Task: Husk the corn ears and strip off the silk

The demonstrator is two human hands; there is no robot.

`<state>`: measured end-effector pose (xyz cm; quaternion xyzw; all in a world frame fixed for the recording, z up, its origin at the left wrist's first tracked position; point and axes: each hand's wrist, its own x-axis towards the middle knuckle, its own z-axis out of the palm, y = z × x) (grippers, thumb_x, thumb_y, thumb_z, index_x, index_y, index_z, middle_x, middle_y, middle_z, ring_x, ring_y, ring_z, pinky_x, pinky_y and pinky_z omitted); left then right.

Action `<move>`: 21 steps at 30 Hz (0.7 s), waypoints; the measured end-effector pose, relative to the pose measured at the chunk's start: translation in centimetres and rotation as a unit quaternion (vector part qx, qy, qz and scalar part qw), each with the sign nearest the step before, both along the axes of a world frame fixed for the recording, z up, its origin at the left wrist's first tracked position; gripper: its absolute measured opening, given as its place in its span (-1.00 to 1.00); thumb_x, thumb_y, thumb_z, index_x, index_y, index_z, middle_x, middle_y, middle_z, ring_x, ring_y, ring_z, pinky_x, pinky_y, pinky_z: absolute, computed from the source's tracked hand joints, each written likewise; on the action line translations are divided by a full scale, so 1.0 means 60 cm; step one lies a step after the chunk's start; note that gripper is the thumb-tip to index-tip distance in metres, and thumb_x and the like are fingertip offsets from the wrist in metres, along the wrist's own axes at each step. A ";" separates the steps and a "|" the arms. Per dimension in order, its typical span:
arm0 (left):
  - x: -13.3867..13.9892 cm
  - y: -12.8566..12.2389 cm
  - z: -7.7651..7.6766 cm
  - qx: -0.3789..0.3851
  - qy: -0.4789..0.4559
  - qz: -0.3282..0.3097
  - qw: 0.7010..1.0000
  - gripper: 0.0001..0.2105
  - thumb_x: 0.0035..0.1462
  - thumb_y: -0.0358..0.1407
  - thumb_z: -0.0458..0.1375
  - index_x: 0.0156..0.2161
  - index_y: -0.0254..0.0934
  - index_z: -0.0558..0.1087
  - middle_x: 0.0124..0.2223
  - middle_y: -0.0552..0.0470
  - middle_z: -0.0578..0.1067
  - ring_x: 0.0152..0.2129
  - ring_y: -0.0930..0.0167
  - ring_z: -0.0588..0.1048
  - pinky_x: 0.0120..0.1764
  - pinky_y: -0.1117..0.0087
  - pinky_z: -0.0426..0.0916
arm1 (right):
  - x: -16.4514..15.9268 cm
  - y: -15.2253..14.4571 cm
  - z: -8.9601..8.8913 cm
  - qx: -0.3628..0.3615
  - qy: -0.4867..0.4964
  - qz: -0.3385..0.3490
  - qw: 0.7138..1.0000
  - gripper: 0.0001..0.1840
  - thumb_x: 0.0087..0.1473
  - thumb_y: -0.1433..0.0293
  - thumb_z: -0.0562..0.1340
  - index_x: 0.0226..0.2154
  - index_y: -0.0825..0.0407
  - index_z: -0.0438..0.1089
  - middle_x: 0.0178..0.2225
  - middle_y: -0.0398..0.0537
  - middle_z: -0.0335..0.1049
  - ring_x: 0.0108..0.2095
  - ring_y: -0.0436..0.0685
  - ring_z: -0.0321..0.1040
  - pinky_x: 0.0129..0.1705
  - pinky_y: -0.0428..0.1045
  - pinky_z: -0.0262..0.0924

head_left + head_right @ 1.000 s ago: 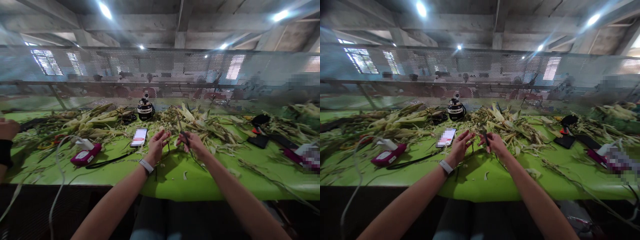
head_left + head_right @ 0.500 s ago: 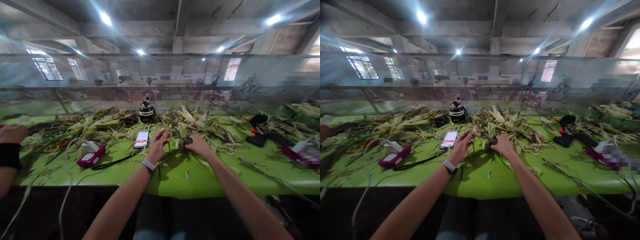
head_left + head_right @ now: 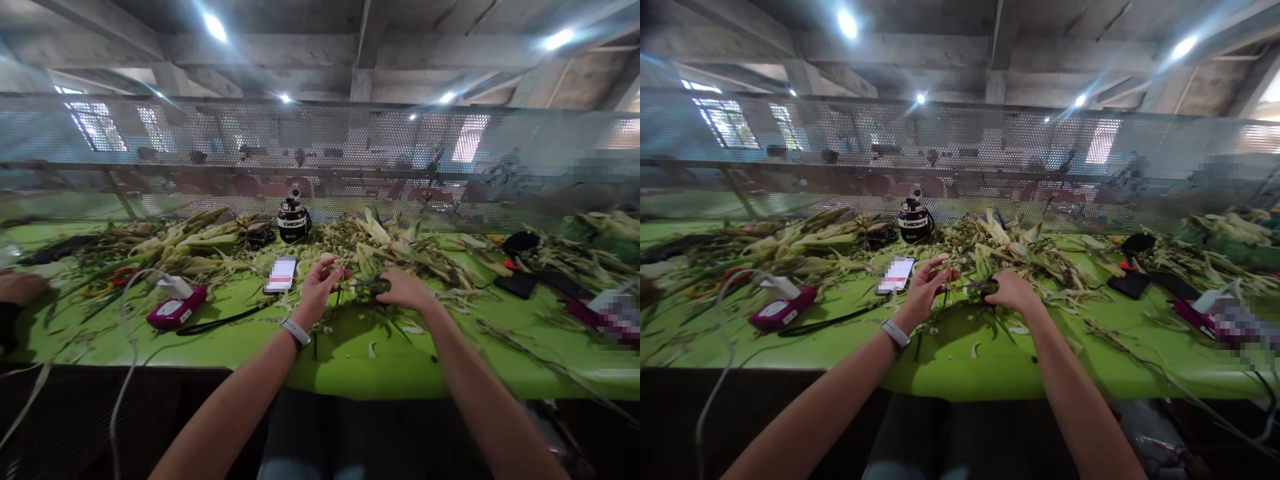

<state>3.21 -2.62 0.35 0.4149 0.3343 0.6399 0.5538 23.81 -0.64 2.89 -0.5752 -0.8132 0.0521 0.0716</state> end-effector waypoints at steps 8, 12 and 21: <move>-0.001 0.000 -0.002 0.011 0.000 0.001 1.000 -0.54 -0.21 -0.16 0.37 -0.15 -0.22 0.43 -0.39 0.05 0.57 -0.41 0.41 0.54 -0.48 0.53 0.28 | -0.003 -0.003 0.006 0.001 0.017 -0.033 0.999 -0.60 -0.06 0.13 0.24 -0.23 0.01 0.53 -0.23 0.02 0.50 -0.23 0.21 0.39 -0.33 -0.06 0.12; -0.002 0.001 -0.002 0.012 -0.005 0.001 1.000 -0.52 -0.21 -0.13 0.37 -0.13 -0.23 0.43 -0.40 0.04 0.57 -0.44 0.41 0.53 -0.46 0.51 0.29 | -0.007 -0.002 0.000 0.063 0.009 -0.051 0.997 -0.73 -0.06 0.24 0.24 -0.34 0.01 0.57 -0.21 0.03 0.49 -0.18 0.19 0.37 -0.27 -0.07 0.12; 0.001 0.005 -0.005 0.030 -0.016 0.010 0.999 -0.55 -0.17 -0.15 0.35 -0.15 -0.25 0.41 -0.38 0.03 0.57 -0.40 0.40 0.54 -0.38 0.48 0.34 | -0.013 -0.001 0.001 -0.008 0.225 0.001 0.974 -0.72 -0.01 0.27 0.20 -0.33 0.07 0.54 -0.37 -0.03 0.53 -0.34 0.14 0.40 -0.27 -0.03 0.19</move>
